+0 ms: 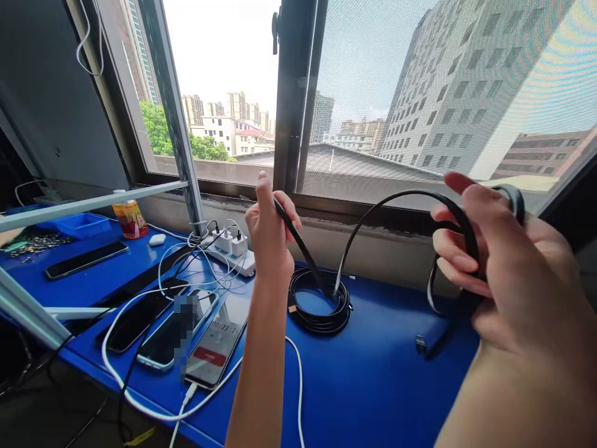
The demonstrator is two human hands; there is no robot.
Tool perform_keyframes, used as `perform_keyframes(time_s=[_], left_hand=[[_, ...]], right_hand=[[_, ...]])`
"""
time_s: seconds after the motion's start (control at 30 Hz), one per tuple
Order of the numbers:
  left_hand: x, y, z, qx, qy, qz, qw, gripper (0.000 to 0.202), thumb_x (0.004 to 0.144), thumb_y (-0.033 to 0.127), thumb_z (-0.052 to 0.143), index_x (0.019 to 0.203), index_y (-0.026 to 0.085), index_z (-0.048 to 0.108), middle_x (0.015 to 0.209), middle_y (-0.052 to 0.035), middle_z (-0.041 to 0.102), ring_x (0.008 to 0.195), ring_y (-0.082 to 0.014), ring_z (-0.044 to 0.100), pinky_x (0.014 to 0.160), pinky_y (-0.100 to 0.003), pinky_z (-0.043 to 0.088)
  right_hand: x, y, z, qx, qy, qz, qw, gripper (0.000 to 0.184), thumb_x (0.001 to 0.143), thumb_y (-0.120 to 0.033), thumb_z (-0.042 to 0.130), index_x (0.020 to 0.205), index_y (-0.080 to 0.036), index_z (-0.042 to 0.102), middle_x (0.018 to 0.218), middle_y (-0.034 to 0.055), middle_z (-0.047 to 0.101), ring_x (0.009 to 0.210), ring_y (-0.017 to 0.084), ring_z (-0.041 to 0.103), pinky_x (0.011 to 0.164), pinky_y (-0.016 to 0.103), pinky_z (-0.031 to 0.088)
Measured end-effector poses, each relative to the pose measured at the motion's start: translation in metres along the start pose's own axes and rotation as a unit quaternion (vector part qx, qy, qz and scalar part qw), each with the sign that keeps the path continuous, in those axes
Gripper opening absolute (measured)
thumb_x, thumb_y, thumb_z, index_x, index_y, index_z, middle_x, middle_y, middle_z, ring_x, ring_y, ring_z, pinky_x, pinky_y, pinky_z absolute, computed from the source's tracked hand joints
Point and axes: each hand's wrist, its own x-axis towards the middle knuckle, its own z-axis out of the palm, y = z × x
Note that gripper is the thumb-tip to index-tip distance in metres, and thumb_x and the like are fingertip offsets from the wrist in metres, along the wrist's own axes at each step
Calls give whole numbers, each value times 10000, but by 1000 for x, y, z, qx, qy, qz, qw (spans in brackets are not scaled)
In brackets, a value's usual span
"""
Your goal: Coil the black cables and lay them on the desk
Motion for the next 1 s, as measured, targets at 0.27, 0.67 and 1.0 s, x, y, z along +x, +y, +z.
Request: perform_keyframes(time_s=[0.27, 0.67, 1.0], left_hand=[[-14, -5, 14, 94, -122, 11, 988, 689, 956, 446, 340, 309, 214, 390, 286, 21, 283, 291, -66, 261, 367, -254, 233], [-13, -12, 16, 151, -208, 30, 966, 614, 923, 429, 398, 343, 233, 449, 292, 27, 384, 312, -66, 365, 437, -230, 362], [-6, -9, 4, 202, -197, 139, 949, 374, 695, 397, 719, 1022, 258, 603, 1126, -40, 661, 1126, -202, 558, 855, -296, 434]], right_hand=[[-17, 9, 3, -145, -162, -104, 970, 709, 565, -518, 803, 1187, -234, 617, 801, 22, 577, 498, 60, 441, 352, 157, 334], [5, 23, -5, -228, -27, -157, 960, 446, 601, -387, 737, 1007, -204, 742, 777, 39, 655, 606, 118, 567, 484, 201, 479], [3, 12, -24, -139, 95, -213, 962, 394, 630, -415, 804, 984, -251, 748, 862, 31, 681, 677, 126, 609, 523, 225, 509]])
